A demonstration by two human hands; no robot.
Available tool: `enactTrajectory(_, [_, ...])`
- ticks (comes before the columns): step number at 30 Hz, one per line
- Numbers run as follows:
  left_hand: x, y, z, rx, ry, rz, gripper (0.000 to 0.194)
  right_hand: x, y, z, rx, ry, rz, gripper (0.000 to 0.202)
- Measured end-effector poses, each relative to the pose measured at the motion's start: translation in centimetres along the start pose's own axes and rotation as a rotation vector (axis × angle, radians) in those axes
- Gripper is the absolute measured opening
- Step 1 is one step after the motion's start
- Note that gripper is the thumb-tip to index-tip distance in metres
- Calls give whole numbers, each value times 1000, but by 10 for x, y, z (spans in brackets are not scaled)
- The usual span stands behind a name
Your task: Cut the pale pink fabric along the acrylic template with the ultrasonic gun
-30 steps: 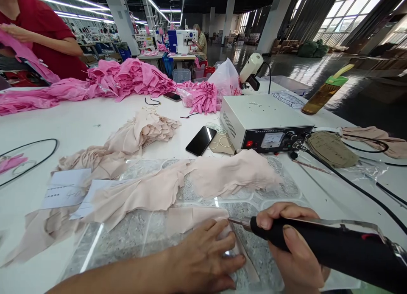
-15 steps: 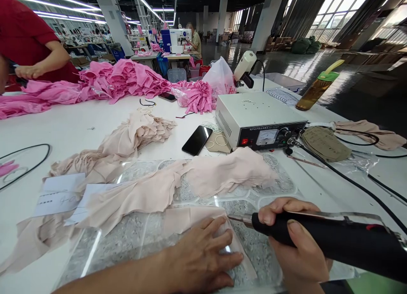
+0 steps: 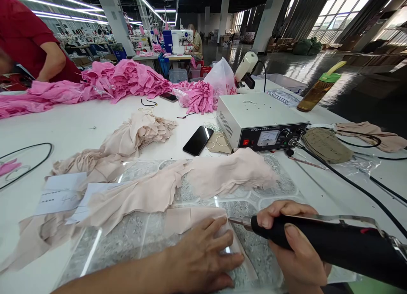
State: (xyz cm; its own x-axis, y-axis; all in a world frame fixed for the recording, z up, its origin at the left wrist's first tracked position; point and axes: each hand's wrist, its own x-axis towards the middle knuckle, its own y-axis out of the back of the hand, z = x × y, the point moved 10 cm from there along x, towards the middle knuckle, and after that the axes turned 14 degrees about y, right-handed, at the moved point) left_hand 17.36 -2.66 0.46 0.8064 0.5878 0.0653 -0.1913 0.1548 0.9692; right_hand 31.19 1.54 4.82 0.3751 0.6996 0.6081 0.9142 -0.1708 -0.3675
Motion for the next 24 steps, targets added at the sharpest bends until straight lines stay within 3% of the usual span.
enactTrajectory(24, [0, 0, 0, 0, -7, 27, 39, 4, -9, -2, -55, 12, -31, 5])
